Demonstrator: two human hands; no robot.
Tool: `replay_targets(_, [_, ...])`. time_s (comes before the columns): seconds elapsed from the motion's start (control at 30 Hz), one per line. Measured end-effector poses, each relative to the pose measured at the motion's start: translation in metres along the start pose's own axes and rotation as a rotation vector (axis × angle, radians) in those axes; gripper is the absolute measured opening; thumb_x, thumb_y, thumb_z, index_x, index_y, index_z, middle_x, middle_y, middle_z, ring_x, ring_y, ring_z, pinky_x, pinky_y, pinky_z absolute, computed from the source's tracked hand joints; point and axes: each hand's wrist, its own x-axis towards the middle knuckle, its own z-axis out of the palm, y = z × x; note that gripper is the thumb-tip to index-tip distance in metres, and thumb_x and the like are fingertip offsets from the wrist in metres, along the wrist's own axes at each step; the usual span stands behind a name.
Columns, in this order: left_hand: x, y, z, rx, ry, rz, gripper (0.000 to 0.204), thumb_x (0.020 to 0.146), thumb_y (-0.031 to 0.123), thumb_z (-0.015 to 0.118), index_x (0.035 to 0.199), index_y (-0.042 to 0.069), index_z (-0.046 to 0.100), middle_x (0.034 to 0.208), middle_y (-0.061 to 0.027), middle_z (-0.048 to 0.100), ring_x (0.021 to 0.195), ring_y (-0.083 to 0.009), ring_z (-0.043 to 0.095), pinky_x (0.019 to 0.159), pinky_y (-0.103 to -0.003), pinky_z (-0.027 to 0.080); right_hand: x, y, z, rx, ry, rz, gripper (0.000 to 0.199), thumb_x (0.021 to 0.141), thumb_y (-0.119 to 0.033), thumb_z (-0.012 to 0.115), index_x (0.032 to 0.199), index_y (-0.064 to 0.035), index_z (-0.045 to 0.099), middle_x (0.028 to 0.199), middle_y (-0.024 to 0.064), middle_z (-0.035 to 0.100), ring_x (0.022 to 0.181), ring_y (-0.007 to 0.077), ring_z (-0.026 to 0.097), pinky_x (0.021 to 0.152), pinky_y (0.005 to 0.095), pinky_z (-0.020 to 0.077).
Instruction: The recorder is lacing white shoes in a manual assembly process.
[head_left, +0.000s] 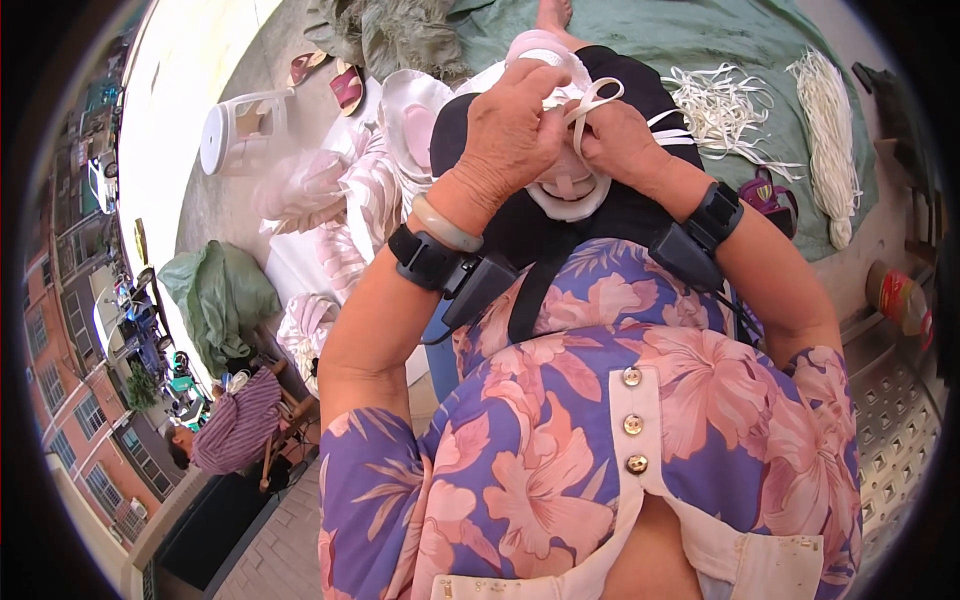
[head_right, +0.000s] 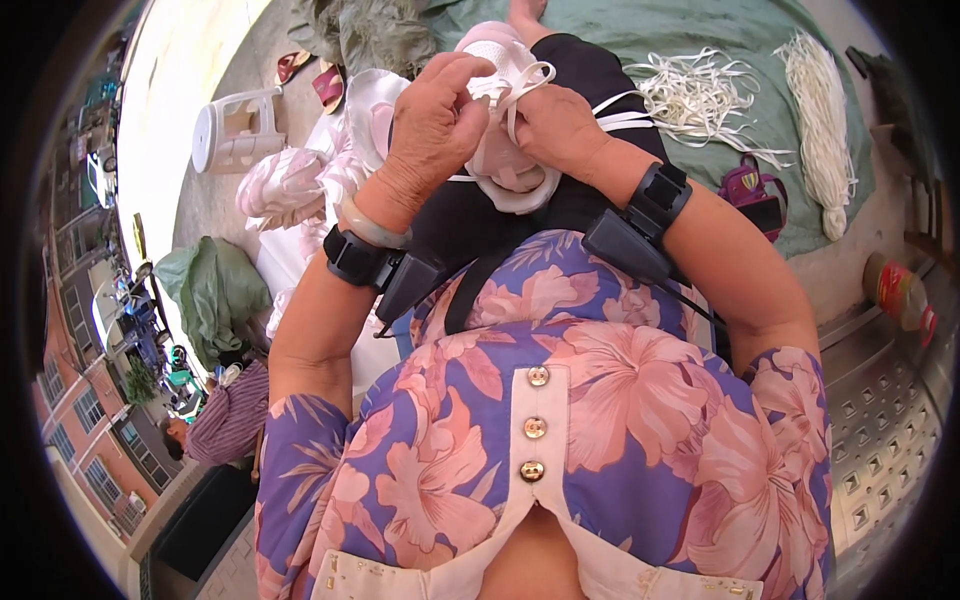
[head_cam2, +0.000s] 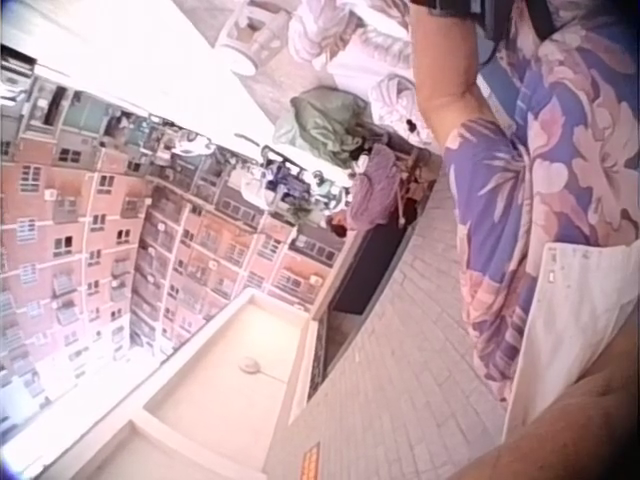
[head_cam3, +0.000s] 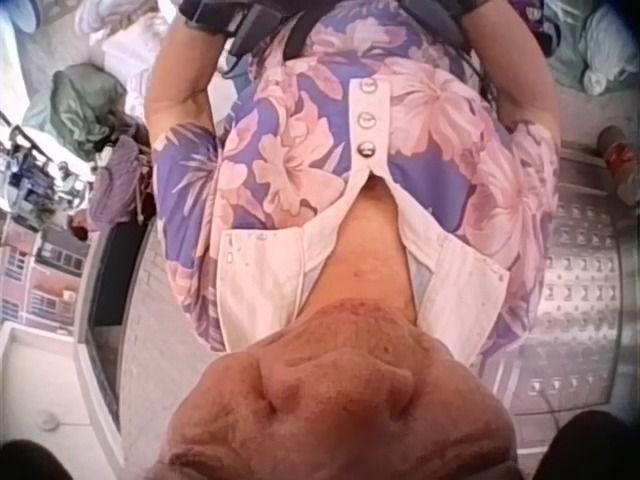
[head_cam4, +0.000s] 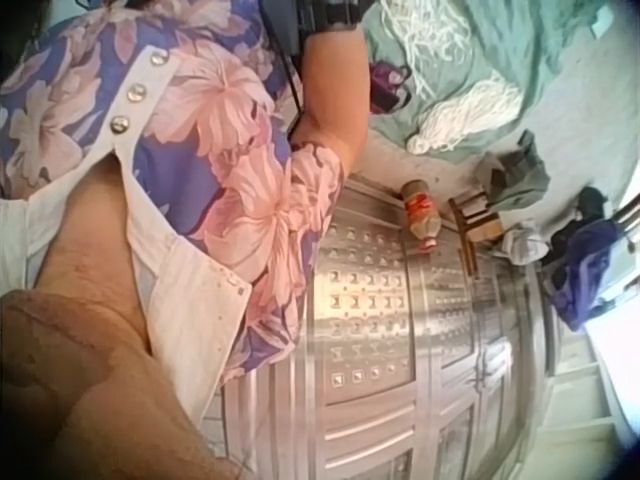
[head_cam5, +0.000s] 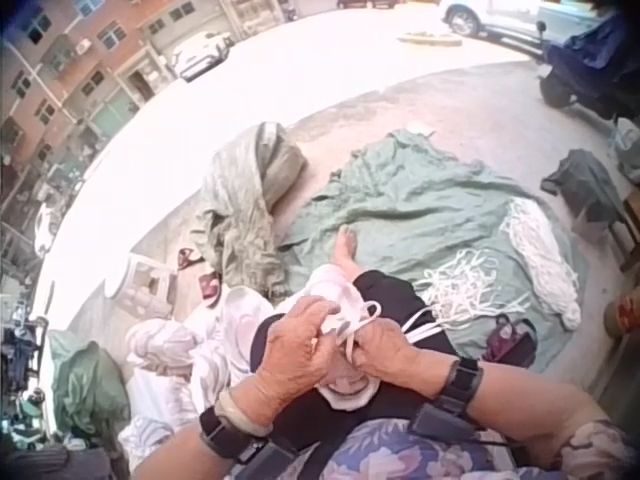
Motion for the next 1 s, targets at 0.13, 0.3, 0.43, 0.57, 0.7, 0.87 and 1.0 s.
replay_targets(0.13, [-0.035,-0.03,-0.007,0.004,-0.171,-0.359,0.009,0.072,0.004,0.059,0.08,0.002,0.062,0.064,-0.0047,0.059,0.058,-0.0097,0.055,0.056,-0.024,0.045,-0.005,0.001,0.0,0.059,0.01,0.005,0.015,0.076,-0.012,0.057,0.088,-0.0034,0.059,0.067,0.0134,0.057,0.061,0.026,0.056,0.061,0.0321,0.044])
replay_targets(0.3, [-0.052,-0.038,0.01,-0.052,-0.182,-0.472,0.012,0.072,0.008,0.061,0.081,0.002,0.063,0.064,-0.0023,0.057,0.059,-0.0069,0.052,0.056,-0.022,0.043,-0.002,0.007,0.002,0.053,0.025,0.038,0.014,0.077,-0.012,0.058,0.088,-0.0033,0.06,0.068,0.0122,0.058,0.06,0.0227,0.055,0.06,0.031,0.0439])
replay_targets(0.43, [-0.056,-0.041,0.017,-0.174,-0.142,-0.477,0.013,0.072,0.009,0.063,0.082,0.001,0.062,0.065,-0.0012,0.056,0.059,-0.0062,0.049,0.058,-0.021,0.042,0.001,0.017,0.012,0.13,-0.004,0.163,0.016,0.078,-0.013,0.06,0.089,-0.0021,0.062,0.071,0.01,0.06,0.065,0.0159,0.055,0.063,0.0292,0.0447])
replay_targets(0.57, [-0.058,-0.042,0.019,-0.242,-0.156,-0.462,0.013,0.072,0.01,0.064,0.08,0.001,0.06,0.064,-0.0015,0.055,0.059,-0.0066,0.047,0.057,-0.022,0.042,-0.003,0.013,0.017,0.214,0.1,0.165,0.019,0.076,-0.014,0.055,0.088,-0.0041,0.066,0.076,0.0205,0.062,0.073,0.0358,0.06,0.067,0.0384,0.0476])
replay_targets(0.7, [-0.052,-0.039,0.024,-0.123,-0.174,-0.388,0.013,0.072,0.012,0.065,0.077,0.001,0.06,0.065,-0.0061,0.057,0.058,-0.0124,0.052,0.056,-0.026,0.043,-0.005,0.016,0.014,0.266,0.113,0.161,0.019,0.075,-0.013,0.06,0.09,-0.0028,0.065,0.077,0.019,0.063,0.072,0.0308,0.062,0.068,0.0349,0.0478])
replay_targets(0.87, [-0.049,-0.034,0.033,0.016,-0.116,-0.292,0.015,0.074,0.017,0.062,0.076,0.003,0.06,0.068,-0.0152,0.058,0.061,-0.027,0.058,0.058,-0.034,0.045,-0.005,0.017,0.007,0.397,0.036,0.234,0.02,0.074,-0.011,0.064,0.091,-0.0016,0.064,0.079,0.0119,0.064,0.072,0.0183,0.06,0.067,0.029,0.0468])
replay_targets(1.0, [-0.05,-0.033,0.034,0.007,-0.129,-0.403,0.013,0.074,0.019,0.06,0.073,0.006,0.06,0.074,-0.0155,0.06,0.07,-0.0342,0.058,0.064,-0.04,0.046,-0.006,0.008,0.004,0.604,-0.048,0.256,0.022,0.075,-0.009,0.064,0.095,-0.0016,0.062,0.078,0.0042,0.061,0.071,0.0097,0.055,0.064,0.0244,0.0453])
